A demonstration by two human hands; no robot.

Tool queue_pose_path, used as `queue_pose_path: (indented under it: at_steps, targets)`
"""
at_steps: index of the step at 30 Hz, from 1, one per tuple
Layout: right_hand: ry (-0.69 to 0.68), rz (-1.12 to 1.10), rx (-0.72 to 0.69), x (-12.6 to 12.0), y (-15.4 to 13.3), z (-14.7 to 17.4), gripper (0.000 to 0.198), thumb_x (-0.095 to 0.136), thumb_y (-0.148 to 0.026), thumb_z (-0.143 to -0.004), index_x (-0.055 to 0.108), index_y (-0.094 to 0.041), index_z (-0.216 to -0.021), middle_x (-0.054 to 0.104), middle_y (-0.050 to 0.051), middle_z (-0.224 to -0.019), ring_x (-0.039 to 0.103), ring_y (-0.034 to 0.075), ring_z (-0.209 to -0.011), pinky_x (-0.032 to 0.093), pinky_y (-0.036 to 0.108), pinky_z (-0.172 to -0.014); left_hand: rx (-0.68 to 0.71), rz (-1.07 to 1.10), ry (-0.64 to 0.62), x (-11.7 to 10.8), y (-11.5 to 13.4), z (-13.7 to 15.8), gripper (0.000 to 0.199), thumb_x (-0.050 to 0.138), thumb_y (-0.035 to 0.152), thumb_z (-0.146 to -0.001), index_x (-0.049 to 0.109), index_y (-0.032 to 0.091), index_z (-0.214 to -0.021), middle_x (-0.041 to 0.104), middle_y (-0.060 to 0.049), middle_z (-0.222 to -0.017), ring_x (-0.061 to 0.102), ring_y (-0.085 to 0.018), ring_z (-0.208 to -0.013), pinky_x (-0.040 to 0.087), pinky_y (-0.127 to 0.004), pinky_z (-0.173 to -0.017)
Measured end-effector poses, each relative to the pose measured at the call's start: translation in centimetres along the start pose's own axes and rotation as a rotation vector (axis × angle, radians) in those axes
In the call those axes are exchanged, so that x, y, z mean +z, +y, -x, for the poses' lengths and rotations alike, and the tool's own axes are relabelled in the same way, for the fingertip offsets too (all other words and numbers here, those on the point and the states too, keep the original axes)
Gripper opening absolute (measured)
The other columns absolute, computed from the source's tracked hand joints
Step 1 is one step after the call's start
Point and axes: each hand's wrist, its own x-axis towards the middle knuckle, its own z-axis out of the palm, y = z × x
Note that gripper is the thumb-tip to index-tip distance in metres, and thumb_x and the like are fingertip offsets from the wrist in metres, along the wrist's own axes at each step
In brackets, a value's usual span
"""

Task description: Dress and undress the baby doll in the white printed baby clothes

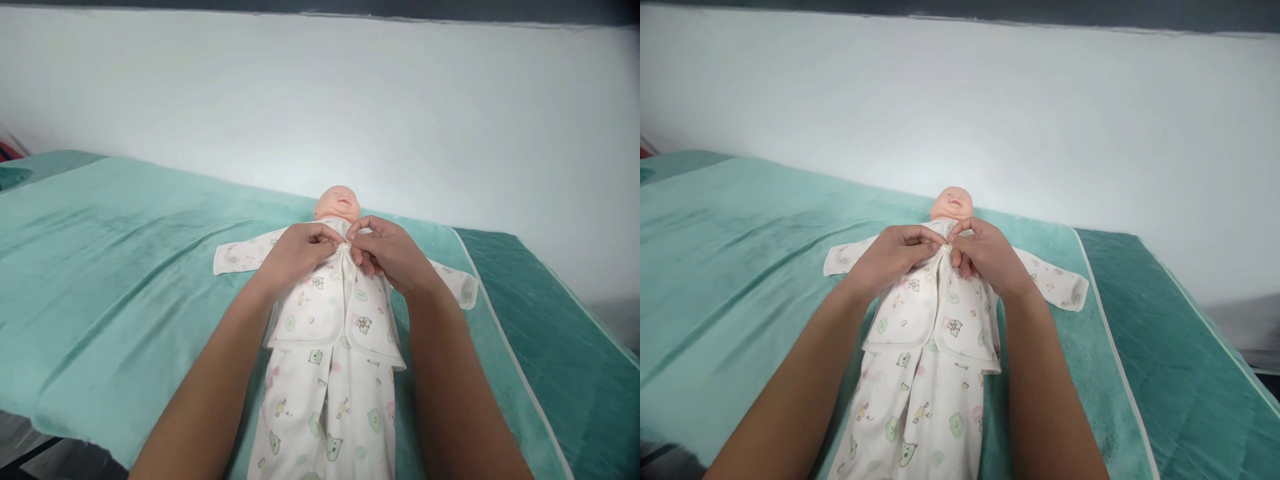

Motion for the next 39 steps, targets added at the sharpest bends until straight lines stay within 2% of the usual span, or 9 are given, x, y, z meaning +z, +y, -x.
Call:
queue_pose_path:
  at_steps: [3,5,7,9,11,14,17,27,39]
  targets:
    - [0.1,-0.083,-0.049,0.3,0.1,-0.3,0.014,0.067,-0.03,-0.078,0.057,-0.022,-0.085,0.061,-0.004,-0.058,0.046,0.008,-0.041,0.029,0.021,-0.037,0.023,0.003,0.009,-0.1,-0.2,-0.1,0.013,0.059,0.028,-0.081,0.069,0.019,-0.082,0.041,0.003,-0.059,0.035,-0.008,-0.052,0.028,-0.023,-0.047]
    - [0.21,-0.127,-0.1,0.5,0.3,-0.6,0.014,0.067,-0.027,-0.076,0.056,-0.023,-0.084,0.061,-0.003,-0.062,0.05,0.009,-0.046,0.035,0.022,-0.041,0.046,0.011,0.023,0.0,-0.5,-0.3,0.013,0.057,0.028,-0.082,0.067,0.019,-0.083,0.044,0.003,-0.06,0.039,-0.009,-0.053,0.031,-0.024,-0.049]
    - [0.332,-0.131,-0.153,0.6,0.7,-0.9,0.013,0.066,-0.026,-0.076,0.055,-0.023,-0.082,0.064,-0.002,-0.069,0.057,0.01,-0.055,0.042,0.022,-0.048,0.098,-0.004,0.09,0.1,-0.9,-0.5,0.014,0.055,0.028,-0.085,0.066,0.02,-0.088,0.052,0.001,-0.064,0.045,-0.01,-0.057,0.036,-0.024,-0.052]
    - [0.434,-0.09,-0.2,0.7,1.2,-1.3,0.011,0.065,-0.027,-0.077,0.056,-0.023,-0.082,0.067,0.0,-0.078,0.063,0.013,-0.068,0.049,0.024,-0.059,0.204,-0.086,0.212,0.4,-1.2,-0.8,0.016,0.052,0.027,-0.088,0.066,0.02,-0.094,0.063,-0.002,-0.08,0.055,-0.012,-0.07,0.044,-0.024,-0.062]
    - [0.493,-0.023,-0.247,0.7,1.6,-1.6,0.008,0.064,-0.028,-0.078,0.06,-0.023,-0.083,0.069,0.002,-0.086,0.066,0.015,-0.082,0.053,0.028,-0.071,0.336,-0.222,0.289,0.6,-1.6,-1.1,0.022,0.048,0.025,-0.091,0.066,0.022,-0.102,0.069,-0.005,-0.105,0.061,-0.016,-0.094,0.048,-0.027,-0.079]
    - [0.496,0.103,-0.293,0.8,2.1,-1.8,0.009,0.06,-0.026,-0.081,0.066,-0.022,-0.085,0.071,0.003,-0.094,0.065,0.018,-0.093,0.051,0.035,-0.086,0.442,-0.381,0.224,0.8,-2.0,-1.4,0.035,0.04,0.022,-0.095,0.062,0.025,-0.122,0.063,-0.004,-0.132,0.055,-0.018,-0.121,0.044,-0.033,-0.101]
    - [0.46,0.22,-0.319,1.1,2.2,-1.7,0.016,0.055,-0.024,-0.082,0.07,-0.021,-0.087,0.073,0.005,-0.099,0.064,0.02,-0.096,0.049,0.037,-0.09,0.429,-0.424,0.156,0.8,-2.3,-1.6,0.042,0.037,0.02,-0.096,0.055,0.024,-0.134,0.06,-0.003,-0.139,0.05,-0.019,-0.129,0.04,-0.037,-0.109]
    - [0.51,0.379,-0.373,1.2,2.7,-1.9,0.024,0.046,-0.016,-0.079,0.069,-0.022,-0.078,0.074,0.004,-0.096,0.065,0.021,-0.091,0.048,0.038,-0.088,0.367,-0.458,0.162,0.8,-2.1,-1.7,0.041,0.037,0.023,-0.097,0.058,0.022,-0.131,0.062,-0.004,-0.136,0.051,-0.021,-0.129,0.039,-0.039,-0.111]
    - [0.532,0.384,-0.356,1.3,2.7,-1.9,0.025,0.047,-0.015,-0.079,0.071,-0.022,-0.083,0.074,0.005,-0.097,0.064,0.022,-0.093,0.048,0.04,-0.09,0.366,-0.48,0.161,0.7,-2.1,-1.6,0.041,0.036,0.024,-0.097,0.059,0.02,-0.131,0.063,-0.004,-0.135,0.053,-0.02,-0.127,0.039,-0.037,-0.11]
